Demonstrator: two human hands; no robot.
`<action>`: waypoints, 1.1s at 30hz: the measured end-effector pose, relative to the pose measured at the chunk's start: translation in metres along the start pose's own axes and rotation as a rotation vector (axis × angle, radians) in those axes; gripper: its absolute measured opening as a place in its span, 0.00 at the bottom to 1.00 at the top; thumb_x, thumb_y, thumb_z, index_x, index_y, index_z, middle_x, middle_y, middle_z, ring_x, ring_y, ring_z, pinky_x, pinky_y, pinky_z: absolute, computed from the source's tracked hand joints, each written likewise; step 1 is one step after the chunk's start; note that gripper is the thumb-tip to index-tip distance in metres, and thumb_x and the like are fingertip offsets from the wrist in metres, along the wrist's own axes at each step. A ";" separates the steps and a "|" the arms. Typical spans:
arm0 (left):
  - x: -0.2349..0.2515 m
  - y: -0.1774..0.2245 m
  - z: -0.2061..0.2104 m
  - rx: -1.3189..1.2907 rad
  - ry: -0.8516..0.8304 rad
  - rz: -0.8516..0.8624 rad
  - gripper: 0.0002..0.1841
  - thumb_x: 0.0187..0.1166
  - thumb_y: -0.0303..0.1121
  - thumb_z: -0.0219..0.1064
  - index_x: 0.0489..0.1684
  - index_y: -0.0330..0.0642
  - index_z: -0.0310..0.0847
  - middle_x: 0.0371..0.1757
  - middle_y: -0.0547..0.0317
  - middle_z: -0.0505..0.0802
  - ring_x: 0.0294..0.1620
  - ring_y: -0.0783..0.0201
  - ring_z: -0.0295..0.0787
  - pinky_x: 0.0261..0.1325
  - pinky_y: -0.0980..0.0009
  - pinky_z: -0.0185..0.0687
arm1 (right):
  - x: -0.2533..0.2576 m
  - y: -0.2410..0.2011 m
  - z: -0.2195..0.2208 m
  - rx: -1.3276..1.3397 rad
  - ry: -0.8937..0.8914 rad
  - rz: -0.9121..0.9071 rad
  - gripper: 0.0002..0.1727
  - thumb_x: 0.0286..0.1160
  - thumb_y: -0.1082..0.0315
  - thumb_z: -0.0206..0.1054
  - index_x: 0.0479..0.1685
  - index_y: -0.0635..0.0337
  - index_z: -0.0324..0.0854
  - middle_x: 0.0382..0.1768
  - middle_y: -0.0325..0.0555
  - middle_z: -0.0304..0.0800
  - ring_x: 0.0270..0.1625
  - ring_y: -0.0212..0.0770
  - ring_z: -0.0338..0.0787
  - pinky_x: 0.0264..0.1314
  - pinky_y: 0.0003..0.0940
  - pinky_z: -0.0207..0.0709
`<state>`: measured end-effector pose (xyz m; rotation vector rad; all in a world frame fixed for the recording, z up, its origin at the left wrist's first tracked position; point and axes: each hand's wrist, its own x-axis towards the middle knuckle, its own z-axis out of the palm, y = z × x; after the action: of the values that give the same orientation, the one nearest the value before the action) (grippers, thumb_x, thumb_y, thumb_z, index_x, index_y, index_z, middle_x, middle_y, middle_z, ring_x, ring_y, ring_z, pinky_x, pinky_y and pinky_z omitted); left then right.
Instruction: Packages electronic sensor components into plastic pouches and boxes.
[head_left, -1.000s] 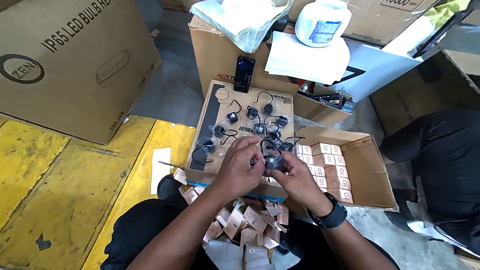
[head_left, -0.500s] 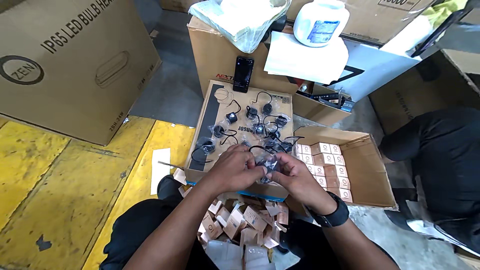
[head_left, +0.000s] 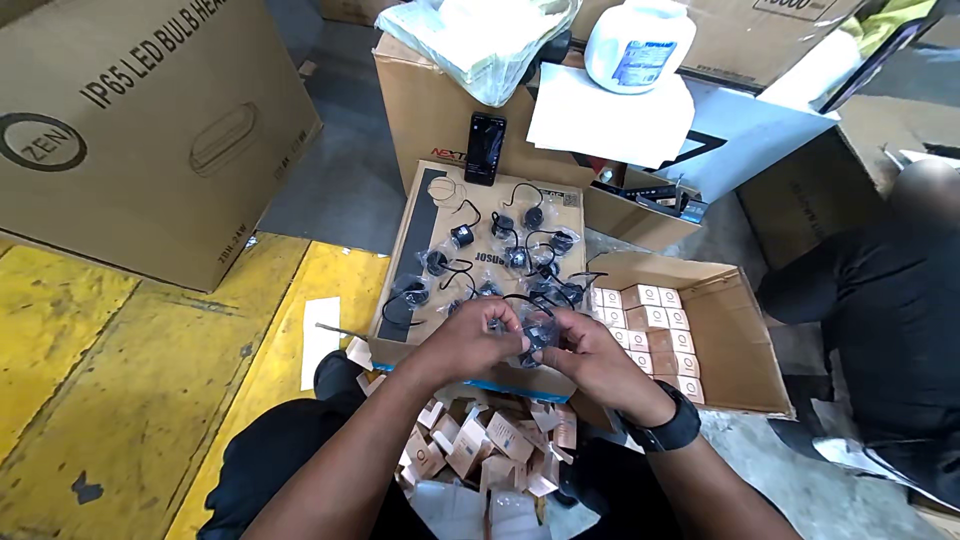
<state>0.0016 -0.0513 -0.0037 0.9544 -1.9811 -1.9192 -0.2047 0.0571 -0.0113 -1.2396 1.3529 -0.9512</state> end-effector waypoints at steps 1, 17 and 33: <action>0.001 -0.001 0.001 -0.014 0.026 0.026 0.08 0.74 0.36 0.74 0.37 0.41 0.87 0.64 0.55 0.88 0.65 0.67 0.84 0.64 0.67 0.82 | 0.000 0.000 0.000 0.005 -0.008 -0.002 0.20 0.72 0.76 0.72 0.64 0.63 0.82 0.51 0.46 0.94 0.52 0.39 0.94 0.57 0.36 0.89; 0.004 -0.002 0.009 -0.004 0.380 0.171 0.07 0.79 0.30 0.72 0.31 0.43 0.80 0.37 0.60 0.94 0.38 0.68 0.91 0.44 0.70 0.88 | 0.002 0.000 0.001 0.091 0.129 -0.032 0.12 0.85 0.64 0.64 0.51 0.64 0.87 0.47 0.47 0.92 0.45 0.40 0.92 0.50 0.36 0.89; 0.003 0.004 0.013 -0.359 0.364 0.234 0.08 0.67 0.13 0.70 0.31 0.35 0.78 0.45 0.47 0.95 0.41 0.60 0.95 0.46 0.66 0.93 | -0.001 -0.006 0.014 0.336 -0.147 0.025 0.33 0.69 0.69 0.77 0.76 0.65 0.72 0.56 0.50 0.91 0.52 0.41 0.93 0.54 0.37 0.89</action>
<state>-0.0096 -0.0431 -0.0025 0.8554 -1.4172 -1.7421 -0.1900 0.0582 -0.0075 -1.0124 1.0419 -1.0024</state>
